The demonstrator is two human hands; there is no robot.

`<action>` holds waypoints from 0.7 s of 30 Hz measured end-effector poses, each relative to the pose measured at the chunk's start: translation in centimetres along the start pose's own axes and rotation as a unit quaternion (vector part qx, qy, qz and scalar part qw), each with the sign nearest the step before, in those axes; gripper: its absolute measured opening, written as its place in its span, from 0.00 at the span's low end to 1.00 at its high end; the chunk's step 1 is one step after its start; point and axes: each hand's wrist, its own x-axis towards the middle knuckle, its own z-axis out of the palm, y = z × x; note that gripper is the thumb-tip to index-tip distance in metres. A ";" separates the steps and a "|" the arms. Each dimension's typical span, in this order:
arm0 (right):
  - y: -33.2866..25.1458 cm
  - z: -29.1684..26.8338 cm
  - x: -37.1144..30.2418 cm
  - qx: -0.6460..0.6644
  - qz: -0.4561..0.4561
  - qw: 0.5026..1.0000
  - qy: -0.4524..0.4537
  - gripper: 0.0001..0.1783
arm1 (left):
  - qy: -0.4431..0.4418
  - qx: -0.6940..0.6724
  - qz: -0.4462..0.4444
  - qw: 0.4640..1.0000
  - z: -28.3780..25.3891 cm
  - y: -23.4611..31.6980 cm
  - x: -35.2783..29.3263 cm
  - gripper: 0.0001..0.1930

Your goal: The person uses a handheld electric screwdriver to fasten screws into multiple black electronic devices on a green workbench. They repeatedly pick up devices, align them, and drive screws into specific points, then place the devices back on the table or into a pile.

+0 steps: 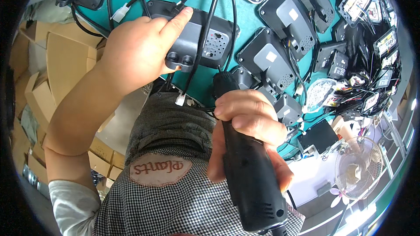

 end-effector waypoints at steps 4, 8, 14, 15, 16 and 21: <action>0.2 -0.7 -0.5 0.018 0.000 1.000 -0.003 0.47 | -0.006 0.001 0.001 1.000 0.0 0.0 0.2 0.46; 0.4 -1.9 -0.6 0.035 0.040 0.997 0.060 0.43 | -0.013 -0.005 -0.003 1.000 0.0 -0.1 0.2 0.47; -0.4 -4.9 1.9 0.025 0.150 0.975 0.159 0.38 | -0.013 -0.094 -0.005 0.995 -0.9 -0.5 -0.6 0.47; -0.7 -5.3 2.7 0.024 0.142 0.979 0.146 0.39 | -0.011 -0.128 -0.010 0.992 -1.3 -0.7 -1.0 0.47; -1.2 -5.4 3.6 0.055 0.154 0.976 0.140 0.40 | -0.019 -0.248 -0.065 0.966 -1.7 -0.6 -1.3 0.42; -2.5 -2.2 6.8 0.204 0.209 0.947 0.135 0.40 | 0.039 -0.744 -0.203 0.636 -1.1 0.5 -3.9 0.28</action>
